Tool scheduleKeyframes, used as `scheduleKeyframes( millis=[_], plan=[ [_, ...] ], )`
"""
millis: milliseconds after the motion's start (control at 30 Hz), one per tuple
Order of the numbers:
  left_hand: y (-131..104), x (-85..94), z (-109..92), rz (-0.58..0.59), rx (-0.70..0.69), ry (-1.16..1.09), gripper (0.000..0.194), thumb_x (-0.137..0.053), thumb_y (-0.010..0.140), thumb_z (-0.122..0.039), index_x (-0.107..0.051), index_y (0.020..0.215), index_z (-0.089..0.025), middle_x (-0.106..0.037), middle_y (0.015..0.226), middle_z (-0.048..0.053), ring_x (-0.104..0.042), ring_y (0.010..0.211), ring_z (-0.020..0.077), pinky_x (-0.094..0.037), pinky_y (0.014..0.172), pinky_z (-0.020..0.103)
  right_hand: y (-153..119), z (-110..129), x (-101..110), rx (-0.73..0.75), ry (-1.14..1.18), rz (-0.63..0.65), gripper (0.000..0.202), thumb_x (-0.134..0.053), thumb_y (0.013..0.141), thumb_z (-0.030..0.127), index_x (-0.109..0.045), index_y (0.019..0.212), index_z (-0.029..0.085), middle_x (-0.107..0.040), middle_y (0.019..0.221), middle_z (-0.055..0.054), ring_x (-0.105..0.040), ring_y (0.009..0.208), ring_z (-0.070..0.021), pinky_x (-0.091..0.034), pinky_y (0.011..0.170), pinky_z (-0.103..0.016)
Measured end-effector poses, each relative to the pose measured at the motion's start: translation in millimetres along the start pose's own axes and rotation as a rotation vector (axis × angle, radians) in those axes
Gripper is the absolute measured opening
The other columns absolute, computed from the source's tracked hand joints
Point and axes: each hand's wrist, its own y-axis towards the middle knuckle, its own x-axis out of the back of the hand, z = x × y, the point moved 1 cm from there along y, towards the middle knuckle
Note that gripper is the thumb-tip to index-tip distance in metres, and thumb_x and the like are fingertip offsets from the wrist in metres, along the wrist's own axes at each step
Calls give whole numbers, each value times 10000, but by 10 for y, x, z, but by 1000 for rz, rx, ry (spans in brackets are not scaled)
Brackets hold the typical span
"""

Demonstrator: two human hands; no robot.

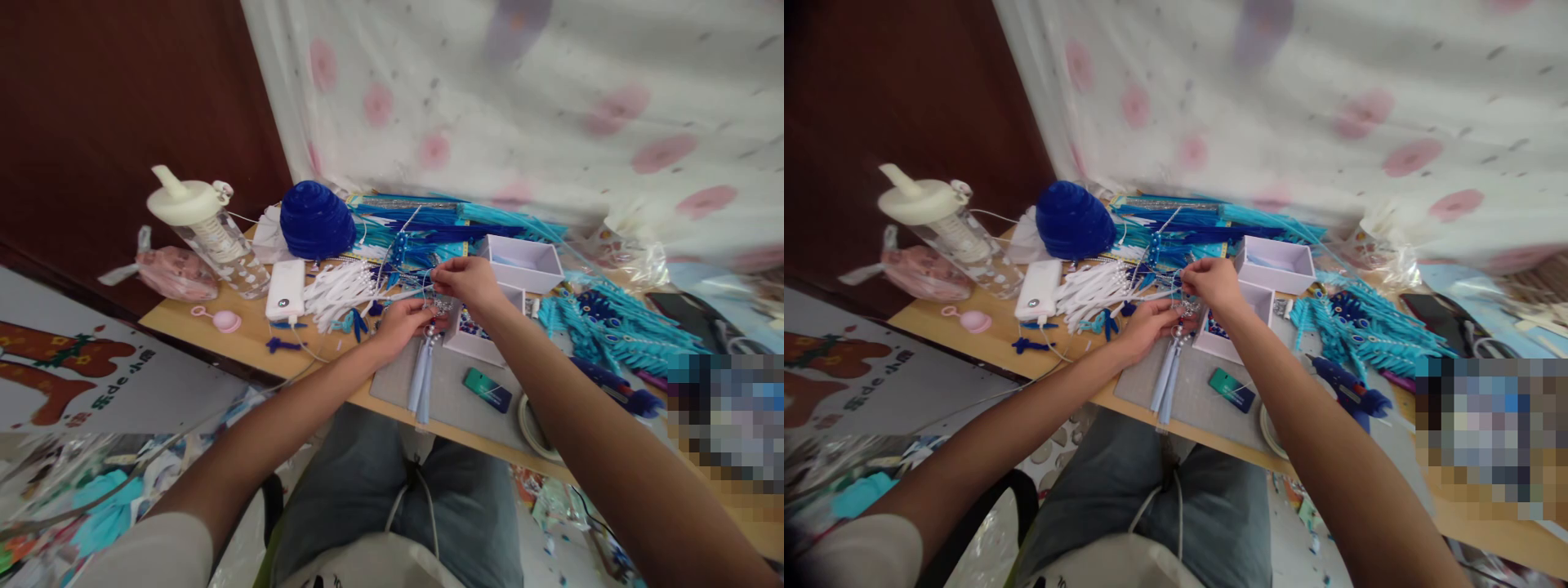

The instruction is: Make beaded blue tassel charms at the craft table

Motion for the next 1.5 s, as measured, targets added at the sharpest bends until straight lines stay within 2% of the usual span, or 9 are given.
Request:
scheduleKeyframes(
  millis=[167,267,733,933,1200,1400,1500],
  plan=[
    [13,22,11,-3,8,-17,173,-712,835,-253,-722,943,-118,-772,938,104,-739,805,191,-567,813,328,-2,7,5,-17,13,-1,167,-720,698,90,-631,574,157,-603,535,20,-563,485,-87,-521,510,-200],
    [20,40,17,10,12,-25,203,-707,854,-289,-718,960,-116,-772,930,117,-743,773,198,-568,788,329,-5,13,5,-16,16,4,169,-716,708,87,-632,578,154,-603,534,20,-562,484,-84,-518,509,-194],
    [6,9,1,-21,-52,5,250,-647,916,-322,-694,1062,-124,-767,1035,105,-748,783,191,-584,715,285,-21,39,4,-15,23,-4,171,-708,713,66,-634,584,152,-609,543,15,-557,476,-84,-514,503,-196],
    [-9,4,-16,-22,-42,-3,231,-612,938,-302,-696,1045,-115,-765,1024,125,-752,791,196,-582,726,288,-5,33,9,-12,29,-3,171,-708,709,67,-638,577,151,-605,534,18,-554,474,-76,-506,485,-174],
    [2,-2,-17,-61,-55,24,262,-604,904,-139,-651,1161,-125,-767,1022,121,-757,826,211,-583,827,357,3,23,22,-26,20,-11,154,-728,683,80,-635,583,153,-610,534,16,-564,484,-83,-519,494,-177],
    [10,3,9,-101,-93,95,186,-589,913,-146,-666,1083,-145,-773,942,99,-759,830,228,-588,841,381,-5,40,52,-12,-28,-11,135,-721,693,98,-644,602,160,-623,543,9,-567,489,-96,-546,536,-212],
    [5,5,6,-98,-93,92,215,-613,903,-162,-674,1109,-155,-775,949,98,-758,869,238,-587,863,399,3,33,67,2,-52,-5,130,-705,710,113,-641,610,167,-616,529,11,-572,491,-102,-553,551,-217]
  ],
)
